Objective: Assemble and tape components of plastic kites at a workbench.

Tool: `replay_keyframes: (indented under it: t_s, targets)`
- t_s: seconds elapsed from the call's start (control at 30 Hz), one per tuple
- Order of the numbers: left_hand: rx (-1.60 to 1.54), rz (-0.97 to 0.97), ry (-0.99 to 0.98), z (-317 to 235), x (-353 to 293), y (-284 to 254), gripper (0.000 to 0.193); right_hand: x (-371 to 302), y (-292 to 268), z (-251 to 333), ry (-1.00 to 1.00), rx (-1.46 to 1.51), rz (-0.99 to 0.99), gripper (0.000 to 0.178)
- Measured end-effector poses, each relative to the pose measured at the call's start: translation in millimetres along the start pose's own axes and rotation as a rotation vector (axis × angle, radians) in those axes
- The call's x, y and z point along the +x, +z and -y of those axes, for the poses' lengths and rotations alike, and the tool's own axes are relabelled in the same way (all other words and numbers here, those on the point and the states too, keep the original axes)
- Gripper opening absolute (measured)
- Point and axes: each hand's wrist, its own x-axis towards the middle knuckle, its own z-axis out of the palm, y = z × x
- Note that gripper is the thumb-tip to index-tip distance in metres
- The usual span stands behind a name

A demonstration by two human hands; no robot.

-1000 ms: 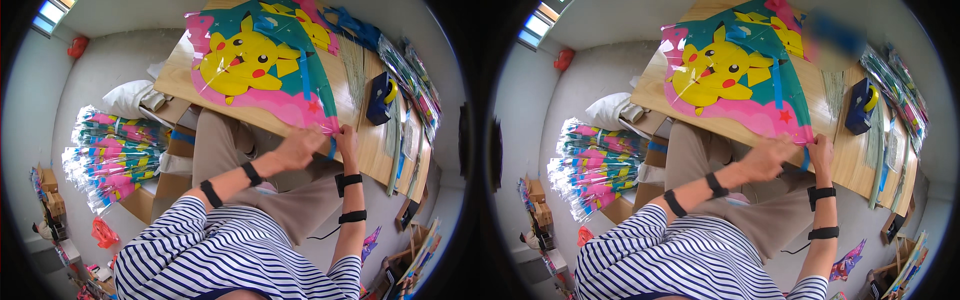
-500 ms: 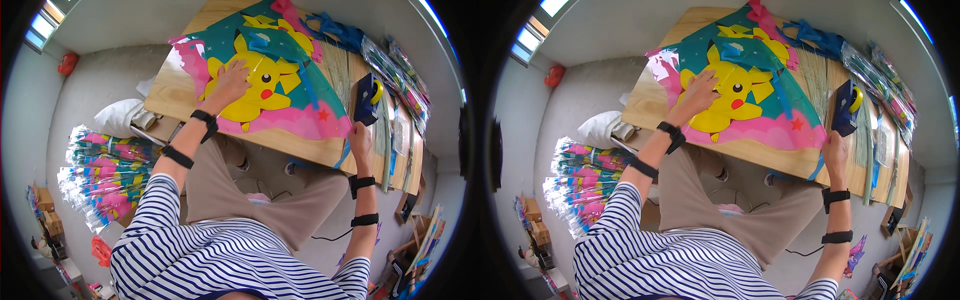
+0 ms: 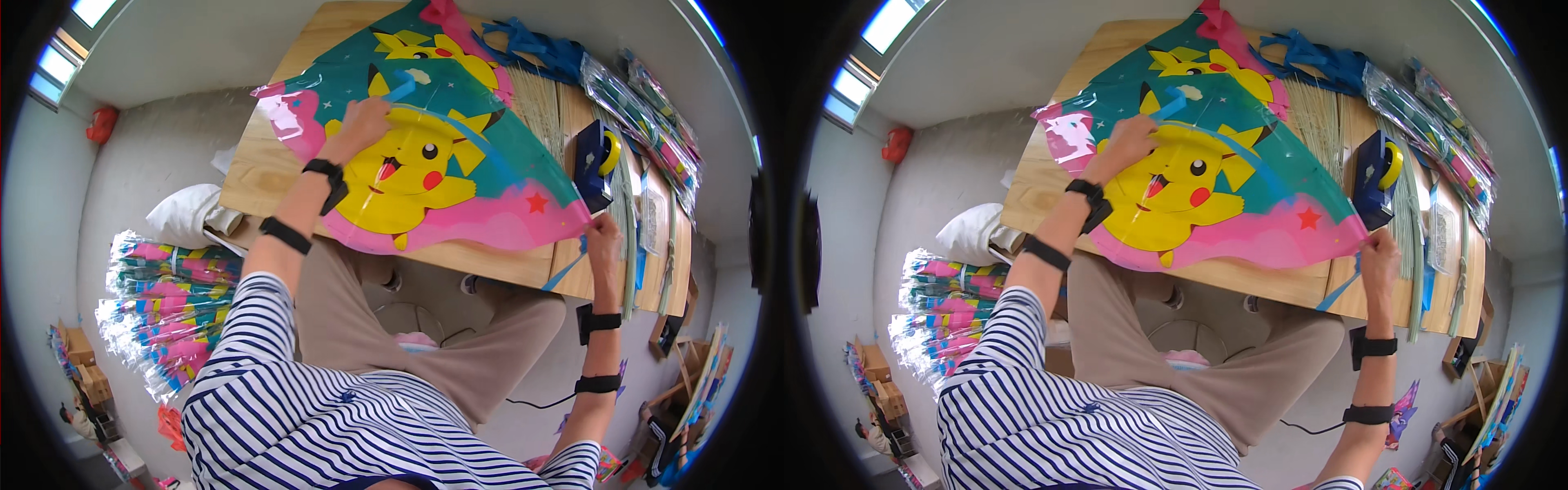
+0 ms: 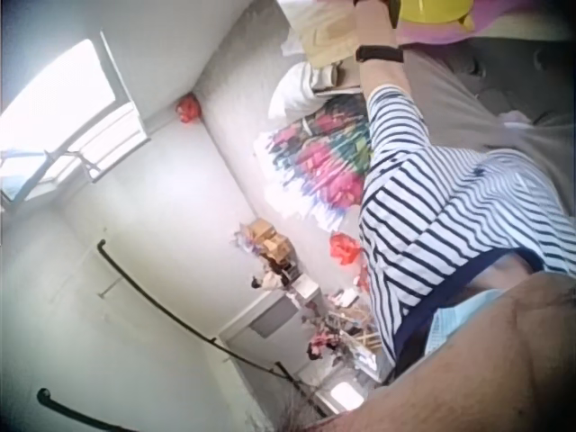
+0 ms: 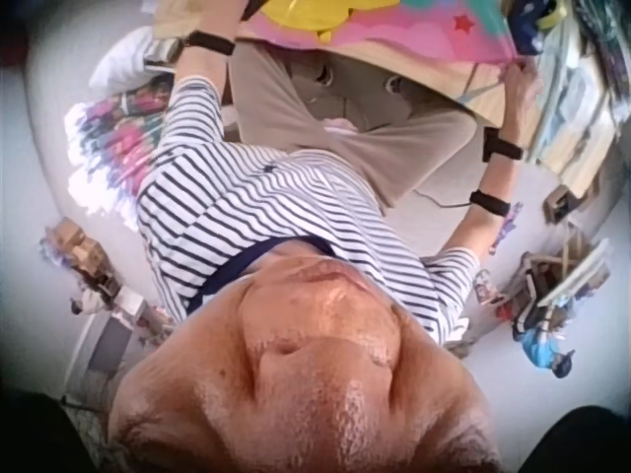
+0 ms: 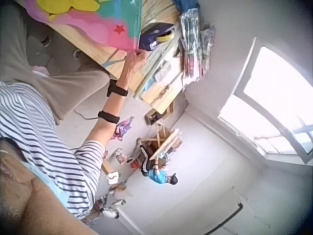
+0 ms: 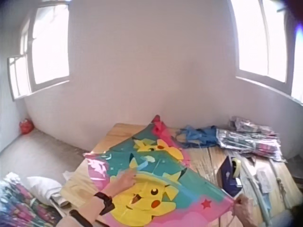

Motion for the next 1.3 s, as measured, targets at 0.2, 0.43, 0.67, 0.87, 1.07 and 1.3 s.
replay_keyframes:
  t_s: [0.2, 0.43, 0.67, 0.87, 1.07, 1.3]
  targets:
    - [0.063, -0.023, -0.006, 14.7, -124.9, -20.3, 0.032, 70.9, -68.2, 32.3, 0.020, 0.029, -0.150, 0.013]
    - [0.116, 0.031, 0.261, -153.2, -165.3, 42.3, 0.037, 118.9, -97.0, 142.3, -0.414, -0.589, -0.568, 0.017]
    - [-0.307, 0.109, 0.342, -246.8, -158.2, 51.8, 0.035, 9.3, 45.8, 189.3, -0.641, -0.798, -0.094, 0.016]
    - [-0.835, 0.485, 0.268, -222.1, -262.1, -13.9, 0.007, -66.7, 150.8, 164.1, -0.575, -0.303, 0.303, 0.034]
    - [-1.079, 0.435, -0.308, -161.0, -316.6, -62.7, 0.017, -85.5, 160.3, 185.3, -0.653, -0.286, 0.300, 0.039]
    - [-0.755, 0.084, -0.218, -135.3, -283.8, -55.4, 0.018, -104.5, 203.7, 159.7, -0.807, -0.361, 0.235, 0.060]
